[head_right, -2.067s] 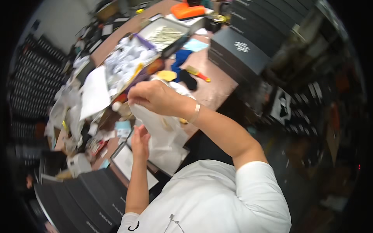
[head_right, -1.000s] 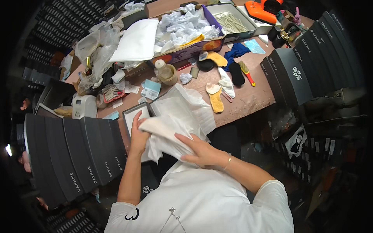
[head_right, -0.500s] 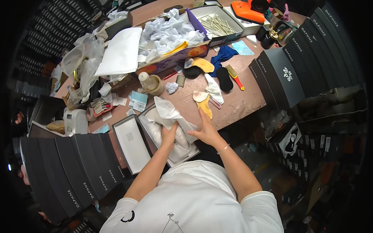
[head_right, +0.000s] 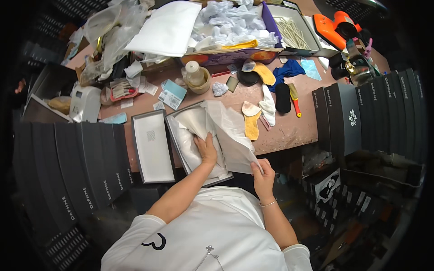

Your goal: The recorder inspects high-heeled shoes, wipes them, wraps them in tissue paper, and packs them into shoe boxes.

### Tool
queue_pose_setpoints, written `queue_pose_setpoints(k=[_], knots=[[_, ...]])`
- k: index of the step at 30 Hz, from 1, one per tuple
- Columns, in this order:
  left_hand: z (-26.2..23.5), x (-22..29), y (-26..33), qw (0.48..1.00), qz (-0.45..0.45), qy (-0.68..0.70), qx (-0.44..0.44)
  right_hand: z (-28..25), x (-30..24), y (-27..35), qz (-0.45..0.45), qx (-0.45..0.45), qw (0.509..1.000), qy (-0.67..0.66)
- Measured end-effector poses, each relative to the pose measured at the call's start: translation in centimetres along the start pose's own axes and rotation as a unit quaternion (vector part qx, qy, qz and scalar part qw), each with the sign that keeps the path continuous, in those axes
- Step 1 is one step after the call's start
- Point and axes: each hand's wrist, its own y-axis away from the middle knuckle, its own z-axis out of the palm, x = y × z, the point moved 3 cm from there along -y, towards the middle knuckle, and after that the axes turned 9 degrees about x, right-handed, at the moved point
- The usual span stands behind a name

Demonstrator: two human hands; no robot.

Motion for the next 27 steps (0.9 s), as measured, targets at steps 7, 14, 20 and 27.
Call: queue_pose_setpoints(k=[7, 14, 20, 27], knots=[[-8.1, 3.6, 1.1, 0.982, -0.001, 0.147, -0.122, -3.8, 1.8, -6.0, 0.12, -0.218, 0.944, -0.215], [-19.8, 2.4, -1.6, 0.994, 0.087, -0.063, 0.007, 13.0, -0.7, -3.9, -0.36, -0.237, 0.874, 0.227], [-18.1, 11.3, 4.9, 0.915, 0.341, -0.073, -0.204, 20.6, -0.8, -2.5, -0.471, -0.351, 0.786, 0.195], [-12.9, 3.0, 8.3, 0.776, 0.362, -0.414, -0.309, 24.4, -2.0, -6.3, -0.357, -0.396, 0.832, 0.153]])
